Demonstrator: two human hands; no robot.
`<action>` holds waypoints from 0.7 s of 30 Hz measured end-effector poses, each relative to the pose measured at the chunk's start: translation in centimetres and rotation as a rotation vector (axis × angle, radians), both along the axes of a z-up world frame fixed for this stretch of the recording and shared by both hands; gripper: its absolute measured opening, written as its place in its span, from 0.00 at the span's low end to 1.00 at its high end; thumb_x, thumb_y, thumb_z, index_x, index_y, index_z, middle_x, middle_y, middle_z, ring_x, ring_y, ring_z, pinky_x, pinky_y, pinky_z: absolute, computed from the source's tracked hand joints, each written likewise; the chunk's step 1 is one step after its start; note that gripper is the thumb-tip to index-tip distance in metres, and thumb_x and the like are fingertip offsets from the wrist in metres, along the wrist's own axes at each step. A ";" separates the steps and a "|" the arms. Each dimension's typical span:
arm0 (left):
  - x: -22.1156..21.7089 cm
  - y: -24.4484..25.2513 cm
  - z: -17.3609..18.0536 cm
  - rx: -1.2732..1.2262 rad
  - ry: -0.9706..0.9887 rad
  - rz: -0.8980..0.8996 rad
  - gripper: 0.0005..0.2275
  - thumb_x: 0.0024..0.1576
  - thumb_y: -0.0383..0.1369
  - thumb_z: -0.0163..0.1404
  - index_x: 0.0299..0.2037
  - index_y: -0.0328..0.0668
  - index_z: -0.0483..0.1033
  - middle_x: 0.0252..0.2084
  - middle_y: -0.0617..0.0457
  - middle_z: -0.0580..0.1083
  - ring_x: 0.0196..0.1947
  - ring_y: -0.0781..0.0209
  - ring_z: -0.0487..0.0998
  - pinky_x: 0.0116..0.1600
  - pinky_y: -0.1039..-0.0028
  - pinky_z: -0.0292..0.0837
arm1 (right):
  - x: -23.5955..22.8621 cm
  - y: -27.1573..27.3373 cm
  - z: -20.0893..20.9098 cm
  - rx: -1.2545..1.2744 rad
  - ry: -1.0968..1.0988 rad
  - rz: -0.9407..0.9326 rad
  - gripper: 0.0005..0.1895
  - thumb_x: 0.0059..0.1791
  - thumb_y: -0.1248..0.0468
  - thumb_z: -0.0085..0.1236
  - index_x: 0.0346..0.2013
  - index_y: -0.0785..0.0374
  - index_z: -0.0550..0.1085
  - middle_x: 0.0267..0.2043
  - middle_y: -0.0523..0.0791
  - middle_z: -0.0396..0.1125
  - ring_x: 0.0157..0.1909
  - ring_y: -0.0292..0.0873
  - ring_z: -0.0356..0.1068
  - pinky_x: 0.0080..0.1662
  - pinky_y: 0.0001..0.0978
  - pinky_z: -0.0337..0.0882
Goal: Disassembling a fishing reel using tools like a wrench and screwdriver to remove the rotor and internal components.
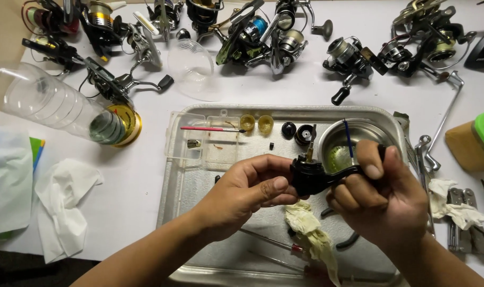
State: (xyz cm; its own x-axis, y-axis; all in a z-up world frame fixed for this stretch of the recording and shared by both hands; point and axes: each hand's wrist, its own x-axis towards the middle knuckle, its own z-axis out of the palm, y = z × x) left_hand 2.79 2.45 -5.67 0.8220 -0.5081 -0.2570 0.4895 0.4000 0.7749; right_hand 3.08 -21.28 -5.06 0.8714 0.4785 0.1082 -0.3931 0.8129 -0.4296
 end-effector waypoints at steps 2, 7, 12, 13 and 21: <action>0.3 0.1 -0.4 -0.024 0.052 0.027 0.17 0.57 0.32 0.57 0.53 0.32 0.74 0.47 0.42 0.78 0.46 0.50 0.83 0.57 0.64 0.81 | 0.3 0.3 -0.5 -0.047 -0.032 -0.044 0.17 0.62 0.52 0.37 0.39 0.61 0.62 0.16 0.39 0.46 0.19 0.38 0.42 0.28 0.31 0.51; 1.6 0.4 -0.6 -0.080 0.081 0.039 0.09 0.56 0.30 0.58 0.43 0.38 0.74 0.48 0.48 0.77 0.46 0.50 0.83 0.55 0.63 0.82 | 0.9 1.4 -0.2 -0.389 0.026 -0.257 0.16 0.61 0.52 0.40 0.42 0.62 0.66 0.18 0.40 0.52 0.18 0.36 0.52 0.31 0.31 0.58; 2.2 1.3 0.6 -0.255 -0.013 -0.116 0.14 0.58 0.35 0.59 0.43 0.40 0.66 0.61 0.29 0.73 0.49 0.28 0.80 0.58 0.51 0.79 | 1.4 1.9 -0.3 -0.484 0.062 -0.267 0.18 0.62 0.52 0.36 0.44 0.63 0.67 0.27 0.50 0.64 0.21 0.35 0.59 0.33 0.29 0.67; 2.3 1.6 0.6 -0.281 -0.008 -0.131 0.14 0.58 0.35 0.59 0.44 0.41 0.65 0.60 0.28 0.72 0.50 0.25 0.79 0.59 0.49 0.78 | 1.5 2.0 -0.5 -0.502 0.043 -0.261 0.19 0.63 0.53 0.34 0.44 0.64 0.68 0.34 0.60 0.72 0.22 0.36 0.60 0.32 0.26 0.68; 3.6 4.6 0.1 -0.373 -0.063 -0.062 0.13 0.61 0.31 0.56 0.45 0.45 0.61 0.67 0.26 0.66 0.51 0.28 0.78 0.56 0.55 0.79 | 2.8 3.3 2.1 -1.108 -0.166 -0.300 0.27 0.57 0.45 0.38 0.56 0.64 0.67 0.31 0.47 0.66 0.31 0.42 0.66 0.34 0.29 0.67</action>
